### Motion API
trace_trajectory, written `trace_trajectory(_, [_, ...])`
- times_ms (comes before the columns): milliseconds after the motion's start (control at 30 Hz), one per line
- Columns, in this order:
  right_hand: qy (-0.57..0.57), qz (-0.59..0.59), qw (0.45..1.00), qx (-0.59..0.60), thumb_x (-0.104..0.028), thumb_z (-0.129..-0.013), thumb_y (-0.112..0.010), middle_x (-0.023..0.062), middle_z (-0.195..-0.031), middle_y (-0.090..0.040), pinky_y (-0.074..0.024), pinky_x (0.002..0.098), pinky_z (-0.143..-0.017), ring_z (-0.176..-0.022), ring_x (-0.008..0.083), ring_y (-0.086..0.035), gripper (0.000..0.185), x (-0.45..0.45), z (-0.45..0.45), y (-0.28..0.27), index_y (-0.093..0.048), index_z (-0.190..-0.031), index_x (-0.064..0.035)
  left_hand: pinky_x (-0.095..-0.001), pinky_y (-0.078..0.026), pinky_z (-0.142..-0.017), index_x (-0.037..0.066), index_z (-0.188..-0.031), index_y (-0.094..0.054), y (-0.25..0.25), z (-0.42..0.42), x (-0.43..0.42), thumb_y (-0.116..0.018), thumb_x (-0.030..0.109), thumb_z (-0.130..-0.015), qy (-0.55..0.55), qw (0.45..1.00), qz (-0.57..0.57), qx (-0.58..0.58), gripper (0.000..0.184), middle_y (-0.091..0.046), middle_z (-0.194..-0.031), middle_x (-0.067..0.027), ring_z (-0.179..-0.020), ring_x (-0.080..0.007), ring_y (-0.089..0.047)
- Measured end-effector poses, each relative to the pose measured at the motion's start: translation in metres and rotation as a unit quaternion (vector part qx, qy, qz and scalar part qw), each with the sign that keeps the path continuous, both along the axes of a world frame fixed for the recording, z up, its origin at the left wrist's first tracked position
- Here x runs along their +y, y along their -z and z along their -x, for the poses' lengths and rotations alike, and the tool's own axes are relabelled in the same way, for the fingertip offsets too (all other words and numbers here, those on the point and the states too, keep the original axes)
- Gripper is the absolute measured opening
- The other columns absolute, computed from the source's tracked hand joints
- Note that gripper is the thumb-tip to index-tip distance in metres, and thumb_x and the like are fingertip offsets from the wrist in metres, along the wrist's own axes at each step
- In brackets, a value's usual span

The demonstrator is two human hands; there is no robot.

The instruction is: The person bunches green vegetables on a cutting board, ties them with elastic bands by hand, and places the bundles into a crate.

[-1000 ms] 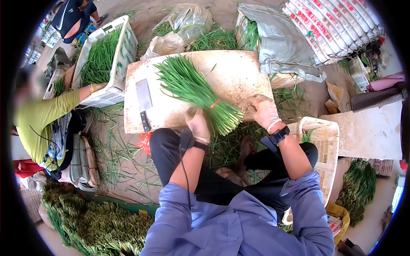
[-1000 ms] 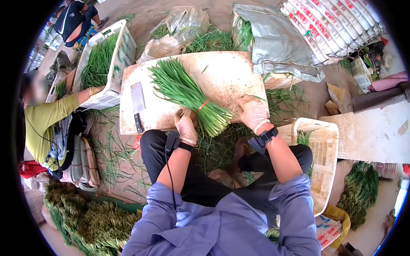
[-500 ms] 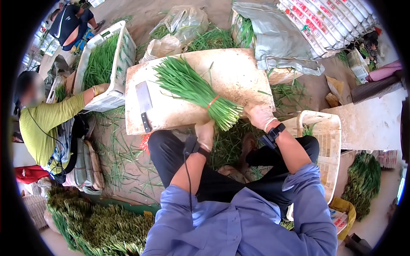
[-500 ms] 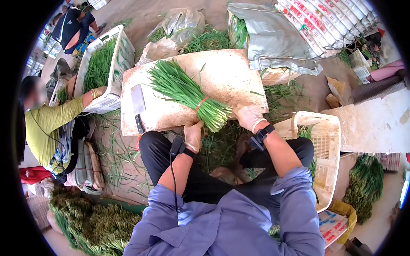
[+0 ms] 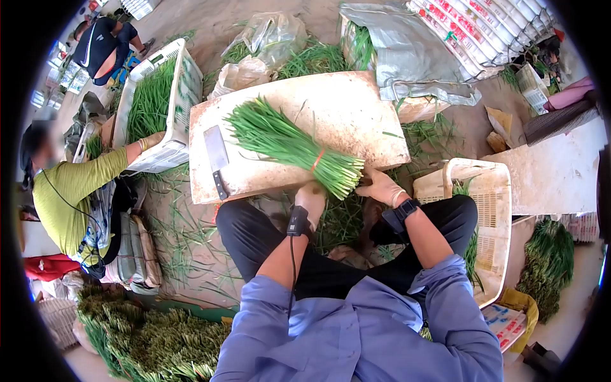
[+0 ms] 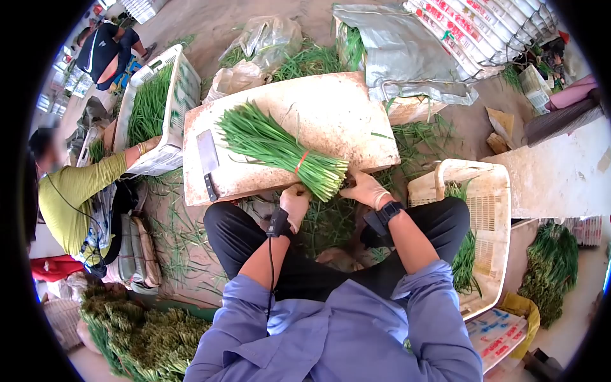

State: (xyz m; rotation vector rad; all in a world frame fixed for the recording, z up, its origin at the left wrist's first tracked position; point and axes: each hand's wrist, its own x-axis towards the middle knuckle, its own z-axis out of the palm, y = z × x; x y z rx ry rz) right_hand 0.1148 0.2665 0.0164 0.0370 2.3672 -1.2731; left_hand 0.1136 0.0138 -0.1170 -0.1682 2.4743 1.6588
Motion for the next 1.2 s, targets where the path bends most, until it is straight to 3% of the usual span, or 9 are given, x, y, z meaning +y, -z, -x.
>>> trace_trajectory(167, [0.088, 0.079, 0.992, -0.041, -0.032, -0.082, -0.092, 0.0221, -0.161, -0.048, -0.0379, 0.0358, -0.122, -0.142, 0.0305, -0.051, 0.116, -0.021, -0.015, 0.002, -0.023, -0.167, 0.0065, -0.0290, -0.048, -0.054, -0.001, -0.098, -0.075, 0.004, 0.001, 0.002, -0.069, 0.009, -0.099, 0.021, 0.998, -0.054, -0.009, 0.012, -0.073, -0.075, -0.0056, -0.058, -0.0109, -0.063])
trace_trajectory(233, [0.131, 0.350, 0.924, -0.081, -0.034, -0.092, -0.087, 0.0156, -0.156, -0.053, -0.0430, 0.0347, -0.118, -0.141, 0.0242, -0.053, 0.102, -0.037, -0.022, 0.013, -0.026, -0.167, 0.0007, -0.0289, -0.049, -0.055, -0.001, -0.101, -0.076, 0.007, 0.003, 0.003, -0.069, 0.008, -0.099, 0.018, 0.997, -0.070, -0.001, 0.011, -0.074, -0.077, -0.0050, -0.060, -0.0106, -0.063])
trace_trajectory(467, [0.183, 0.368, 0.887, -0.212, -0.031, -0.100, -0.078, 0.0088, -0.150, -0.057, -0.0576, 0.0431, -0.098, -0.128, 0.0240, -0.063, 0.076, -0.048, -0.012, 0.014, -0.039, -0.162, -0.0107, -0.0334, -0.056, -0.070, 0.001, -0.096, -0.080, -0.086, -0.026, 0.013, -0.073, 0.012, -0.092, 0.245, 0.968, -0.021, -0.052, 0.014, -0.076, -0.079, -0.0112, -0.075, -0.0158, -0.070])
trace_trajectory(600, [0.188, 0.317, 0.896, -0.249, -0.033, -0.103, -0.075, 0.0057, -0.137, -0.067, -0.0600, 0.0380, -0.082, -0.103, 0.0201, -0.073, 0.058, -0.045, 0.000, -0.007, -0.051, -0.152, -0.0142, -0.0420, -0.059, -0.075, 0.007, -0.096, -0.081, -0.100, -0.047, 0.003, -0.071, 0.019, -0.088, 0.505, 0.862, 0.032, -0.022, 0.017, -0.077, -0.087, -0.0166, -0.080, -0.0315, -0.075])
trace_trajectory(700, [0.209, 0.292, 0.902, -0.239, -0.037, -0.104, -0.072, 0.0033, -0.113, -0.076, -0.0592, 0.0268, -0.057, -0.073, 0.0159, -0.076, 0.044, -0.044, 0.008, -0.002, -0.060, -0.140, -0.0136, -0.0460, -0.059, -0.084, 0.013, -0.108, -0.082, -0.113, -0.081, 0.010, -0.068, 0.016, -0.081, 0.723, 0.675, 0.123, -0.086, 0.031, -0.078, -0.103, -0.0184, -0.099, -0.0374, -0.075])
trace_trajectory(900, [0.271, 0.337, 0.859, -0.276, -0.059, -0.101, -0.070, -0.0003, -0.086, -0.072, -0.0605, 0.0318, -0.061, -0.061, 0.0129, -0.066, 0.046, -0.027, 0.024, 0.023, -0.068, -0.112, -0.0149, -0.0497, -0.059, -0.089, 0.010, -0.113, -0.080, -0.097, -0.083, 0.018, -0.069, 0.021, -0.081, 0.669, 0.663, 0.310, -0.131, 0.035, -0.078, -0.108, -0.0204, -0.107, -0.0406, -0.074])
trace_trajectory(1033, [0.303, 0.376, 0.833, -0.271, -0.069, -0.101, -0.062, -0.0006, -0.081, -0.062, -0.0570, 0.0397, -0.072, -0.064, 0.0151, -0.057, 0.052, -0.024, 0.019, 0.009, -0.064, -0.110, -0.0183, -0.0463, -0.059, -0.093, 0.010, -0.116, -0.080, -0.097, -0.031, -0.015, -0.070, 0.024, -0.084, 0.506, 0.783, 0.348, -0.096, 0.036, -0.077, -0.115, -0.0204, -0.109, -0.0383, -0.074])
trace_trajectory(1133, [0.307, 0.356, 0.837, -0.279, -0.075, -0.103, -0.053, 0.0003, -0.085, -0.057, -0.0542, 0.0396, -0.080, -0.068, 0.0151, -0.053, 0.060, -0.025, 0.017, 0.007, -0.062, -0.118, -0.0176, -0.0440, -0.059, -0.092, 0.003, -0.119, -0.078, -0.062, -0.002, -0.023, -0.070, 0.032, -0.095, 0.228, 0.967, 0.110, -0.010, 0.039, -0.079, -0.113, -0.0155, -0.103, -0.0303, -0.076])
trace_trajectory(1200, [0.306, 0.356, 0.841, -0.269, -0.063, -0.108, -0.052, 0.0016, -0.087, -0.060, -0.0554, 0.0382, -0.077, -0.070, 0.0154, -0.056, 0.048, -0.027, 0.012, 0.009, -0.062, -0.119, -0.0174, -0.0451, -0.056, -0.096, 0.001, -0.131, -0.072, -0.061, 0.014, -0.012, -0.067, 0.051, -0.104, 0.047, 0.960, -0.249, -0.119, 0.057, -0.079, -0.115, -0.0094, -0.103, -0.0263, -0.073])
